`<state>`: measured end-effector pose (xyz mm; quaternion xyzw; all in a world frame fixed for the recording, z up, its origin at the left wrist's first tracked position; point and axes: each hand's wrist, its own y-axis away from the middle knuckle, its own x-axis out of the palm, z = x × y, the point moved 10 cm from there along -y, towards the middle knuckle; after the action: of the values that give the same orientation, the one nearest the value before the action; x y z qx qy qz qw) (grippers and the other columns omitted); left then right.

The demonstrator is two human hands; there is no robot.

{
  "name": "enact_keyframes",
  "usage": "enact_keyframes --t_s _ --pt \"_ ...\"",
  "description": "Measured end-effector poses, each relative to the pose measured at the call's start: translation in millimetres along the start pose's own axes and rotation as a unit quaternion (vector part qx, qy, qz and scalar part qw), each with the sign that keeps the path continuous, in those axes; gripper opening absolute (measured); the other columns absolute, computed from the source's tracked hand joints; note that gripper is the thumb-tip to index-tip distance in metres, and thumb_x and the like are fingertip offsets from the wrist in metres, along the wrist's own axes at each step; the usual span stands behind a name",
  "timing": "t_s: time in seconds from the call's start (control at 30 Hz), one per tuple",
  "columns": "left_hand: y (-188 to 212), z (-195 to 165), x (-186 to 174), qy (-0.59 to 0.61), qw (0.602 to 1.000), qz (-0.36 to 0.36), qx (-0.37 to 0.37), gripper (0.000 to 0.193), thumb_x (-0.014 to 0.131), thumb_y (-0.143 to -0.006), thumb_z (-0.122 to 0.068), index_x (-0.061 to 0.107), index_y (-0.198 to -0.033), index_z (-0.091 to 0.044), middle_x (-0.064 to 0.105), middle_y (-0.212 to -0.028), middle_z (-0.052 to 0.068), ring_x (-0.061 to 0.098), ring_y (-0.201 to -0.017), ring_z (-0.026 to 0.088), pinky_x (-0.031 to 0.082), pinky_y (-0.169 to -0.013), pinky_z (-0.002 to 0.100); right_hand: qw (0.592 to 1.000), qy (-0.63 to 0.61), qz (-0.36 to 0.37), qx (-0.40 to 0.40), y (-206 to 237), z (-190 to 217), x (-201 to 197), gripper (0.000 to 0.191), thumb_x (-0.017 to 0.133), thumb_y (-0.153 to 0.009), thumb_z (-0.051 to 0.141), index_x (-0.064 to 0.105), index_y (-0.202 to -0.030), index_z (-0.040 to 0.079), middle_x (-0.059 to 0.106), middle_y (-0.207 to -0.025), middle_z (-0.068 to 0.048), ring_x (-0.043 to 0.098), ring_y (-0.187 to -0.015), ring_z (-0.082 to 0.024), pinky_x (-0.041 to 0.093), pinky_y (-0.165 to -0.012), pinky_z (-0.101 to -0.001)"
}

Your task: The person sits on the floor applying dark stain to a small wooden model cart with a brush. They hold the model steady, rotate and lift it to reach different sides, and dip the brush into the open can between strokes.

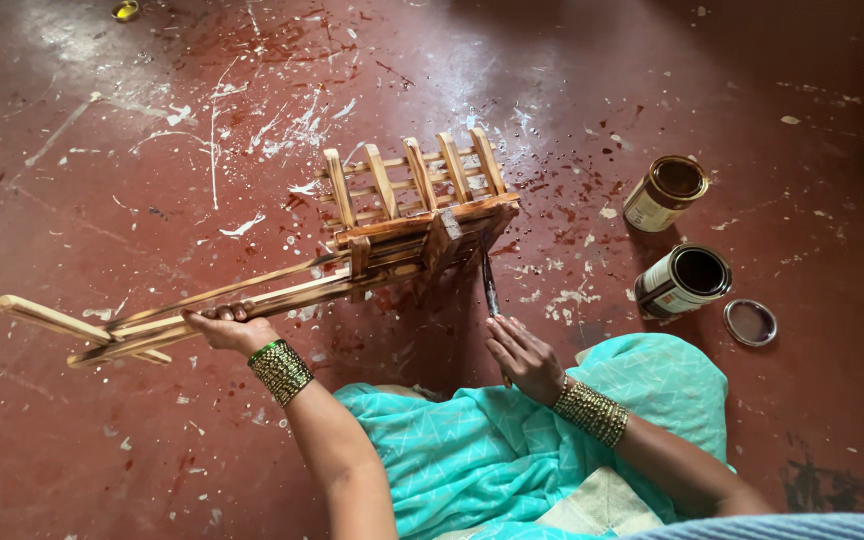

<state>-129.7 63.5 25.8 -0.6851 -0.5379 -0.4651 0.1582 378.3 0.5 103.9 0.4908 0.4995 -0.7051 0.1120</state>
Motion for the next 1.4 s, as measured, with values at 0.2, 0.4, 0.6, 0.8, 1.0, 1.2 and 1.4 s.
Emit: enact_keyframes --t_s 0.2,0.4,0.6,0.8,1.0,1.2,1.4 --pt "-2 2 -2 -0.003 1.000 0.000 0.003 0.050 0.062 -0.101 -0.051 0.041 -0.069 -0.019 0.032 -0.047 -0.003 0.031 -0.036 0.010 0.029 -0.033 0.030 0.999 -0.024 0.020 0.010 9 -5 29 0.033 0.067 -0.081 0.006 0.067 -0.112 -0.004 0.064 -0.136 -0.022 0.060 -0.130 -0.036 0.051 -0.109 -0.0480" --pt "-5 2 -5 -0.005 1.000 0.002 0.005 0.050 0.063 -0.100 -0.050 0.041 -0.069 -0.018 0.032 -0.048 -0.003 0.032 -0.036 0.010 0.030 -0.033 0.030 0.999 -0.053 0.007 0.002 10 3 10 0.036 0.069 -0.078 0.004 0.068 -0.114 -0.001 0.065 -0.135 -0.018 0.061 -0.130 -0.035 0.052 -0.108 -0.0455" --pt "-3 3 -6 -0.010 1.000 -0.004 0.008 0.049 0.066 -0.099 -0.049 0.043 -0.071 -0.016 0.032 -0.051 -0.004 0.032 -0.038 0.009 0.029 -0.035 0.030 0.999 -0.001 0.000 0.032 -3 -9 5 0.040 0.072 -0.074 0.006 0.068 -0.113 -0.001 0.064 -0.136 -0.019 0.060 -0.129 -0.035 0.051 -0.108 -0.0468" --pt "1 0 -5 -0.017 1.000 -0.020 0.009 0.051 0.067 -0.097 -0.049 0.039 -0.070 -0.017 0.031 -0.050 -0.004 0.030 -0.037 0.009 0.028 -0.034 0.030 0.995 -0.068 0.040 0.056 2 -8 25 0.035 0.069 -0.078 0.001 0.068 -0.112 0.001 0.066 -0.135 -0.016 0.062 -0.129 -0.032 0.054 -0.105 -0.0426" --pt "1 2 -6 -0.015 0.999 -0.028 0.002 0.049 0.068 -0.098 -0.048 0.041 -0.072 -0.016 0.033 -0.051 -0.004 0.031 -0.038 0.009 0.028 -0.035 0.029 0.998 -0.056 0.005 0.017 -5 -17 24 0.031 0.066 -0.081 0.002 0.068 -0.112 0.001 0.067 -0.133 -0.016 0.065 -0.126 -0.032 0.057 -0.102 -0.0421" --pt "9 -2 -4 -0.012 1.000 -0.014 0.018 0.048 0.066 -0.098 -0.049 0.044 -0.072 -0.015 0.033 -0.050 -0.004 0.034 -0.037 0.009 0.031 -0.033 0.029 0.996 -0.050 0.061 0.049 -21 -14 44 0.026 0.066 -0.083 0.004 0.067 -0.108 0.000 0.068 -0.131 -0.018 0.065 -0.121 -0.033 0.056 -0.090 -0.0434" --pt "30 -6 16 -0.033 0.997 -0.013 0.066 0.038 0.074 -0.097 -0.043 0.057 -0.085 -0.011 0.037 -0.055 -0.004 0.037 -0.041 0.008 0.030 -0.035 0.028 0.995 -0.076 0.006 0.064 -11 -18 16 0.039 0.061 -0.074 -0.003 0.067 -0.112 0.001 0.068 -0.131 -0.016 0.065 -0.126 -0.031 0.057 -0.099 -0.0410"
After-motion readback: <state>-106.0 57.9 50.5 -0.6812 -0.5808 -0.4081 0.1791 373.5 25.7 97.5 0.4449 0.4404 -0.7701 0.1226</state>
